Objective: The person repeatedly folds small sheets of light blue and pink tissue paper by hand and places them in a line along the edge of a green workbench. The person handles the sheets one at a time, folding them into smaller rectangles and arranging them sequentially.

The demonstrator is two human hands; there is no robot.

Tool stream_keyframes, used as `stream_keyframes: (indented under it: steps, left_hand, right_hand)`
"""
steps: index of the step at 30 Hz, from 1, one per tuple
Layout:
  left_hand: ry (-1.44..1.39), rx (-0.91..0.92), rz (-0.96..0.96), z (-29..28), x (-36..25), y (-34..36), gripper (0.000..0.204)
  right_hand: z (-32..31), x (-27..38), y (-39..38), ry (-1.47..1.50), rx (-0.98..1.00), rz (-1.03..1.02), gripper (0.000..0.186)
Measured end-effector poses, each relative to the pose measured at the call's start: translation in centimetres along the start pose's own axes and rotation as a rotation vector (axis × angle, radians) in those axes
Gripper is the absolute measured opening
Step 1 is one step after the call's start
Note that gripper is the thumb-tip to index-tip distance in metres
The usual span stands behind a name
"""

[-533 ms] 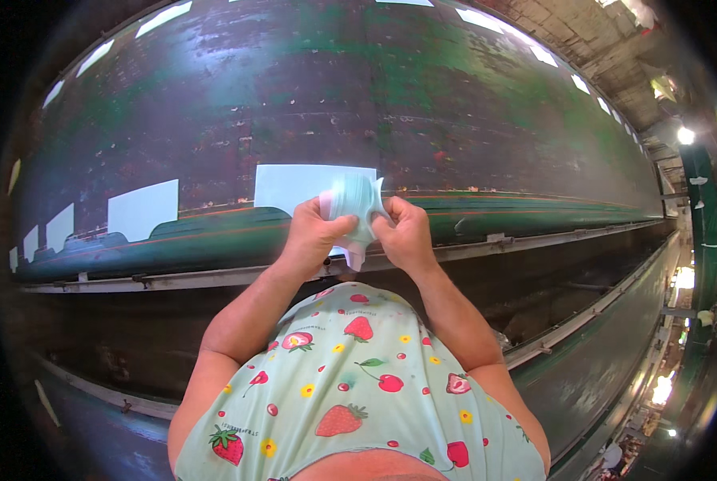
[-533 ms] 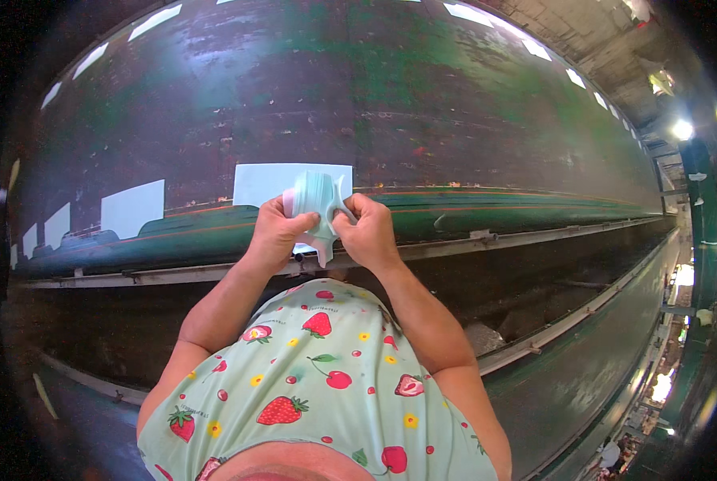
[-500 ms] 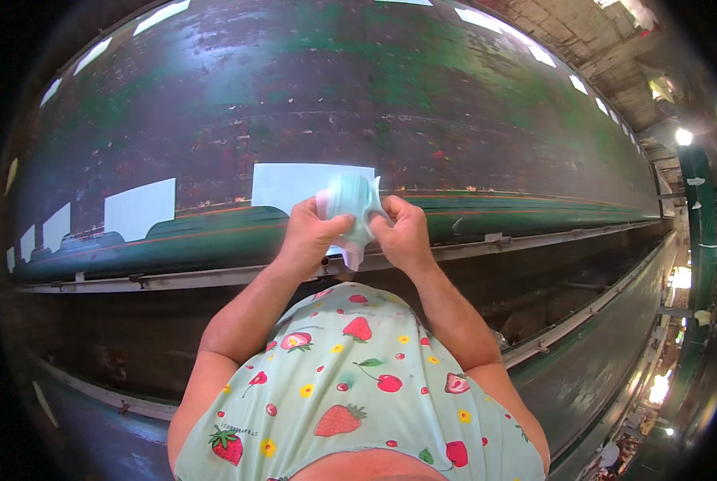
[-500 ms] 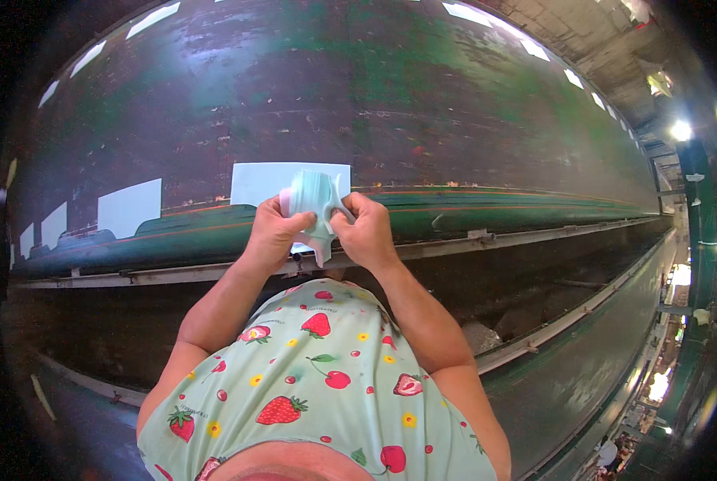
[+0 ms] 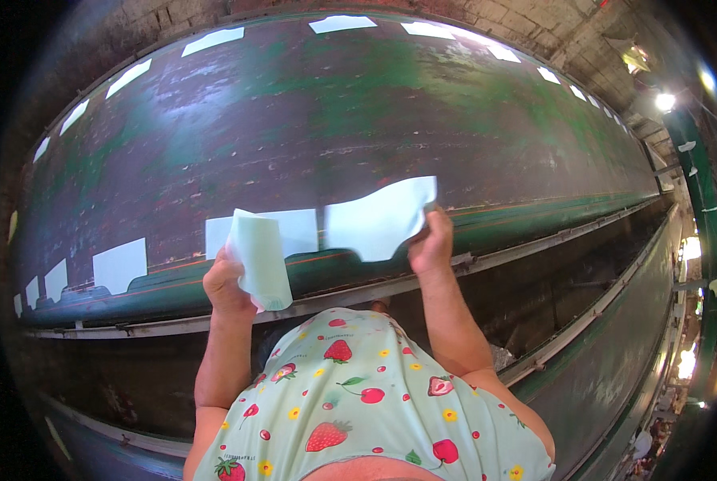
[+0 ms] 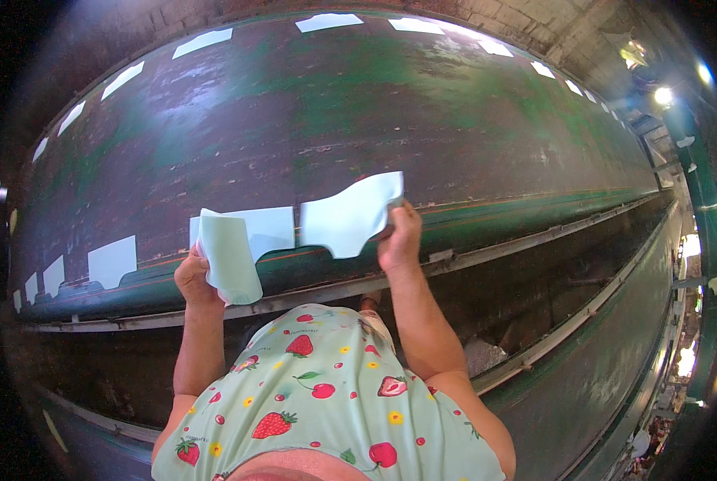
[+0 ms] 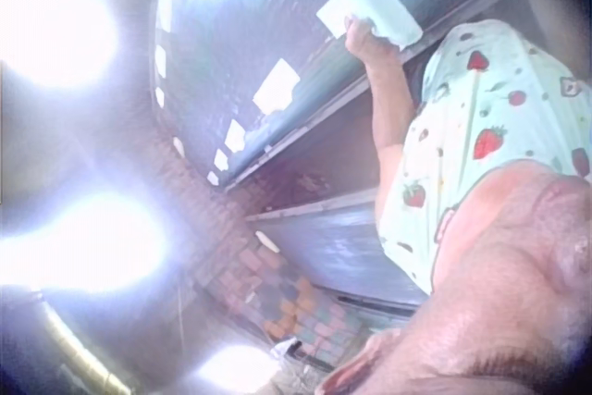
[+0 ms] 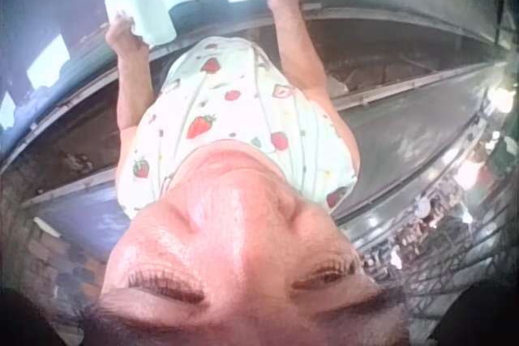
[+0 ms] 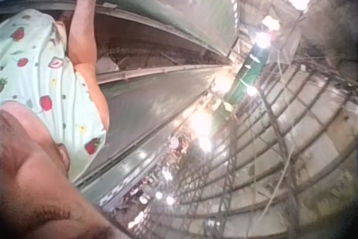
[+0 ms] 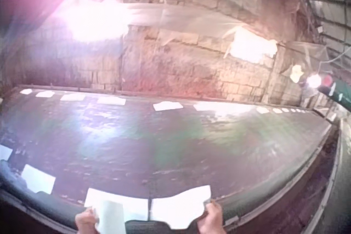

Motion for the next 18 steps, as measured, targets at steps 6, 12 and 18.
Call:
stream_keyframes:
  steps: [6,12,18]
  left_hand:
    - [-0.023,-0.148,0.060,5.8,8.2,1.0,0.058]
    - [0.043,-0.176,0.019,11.0,14.7,2.2,0.058]
    - [0.083,-0.172,-0.013,15.8,18.2,2.0,0.062]
  right_hand:
    - [-8.9,13.3,5.3,-0.245,-0.079,-0.327,0.023]
    - [-12.2,17.8,9.6,-0.867,-0.080,-0.464,0.019]
    - [-11.6,11.8,12.1,-1.341,0.194,-0.513,0.020]
Point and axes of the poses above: each hand's wrist, its own y-axis towards the middle knuckle, its own z-axis out of the palm, x = y × z, the point moved 1 cm from there along y, towards the middle knuckle, and after that the axes turned 12 degrees about z, right-handed, at the moved point
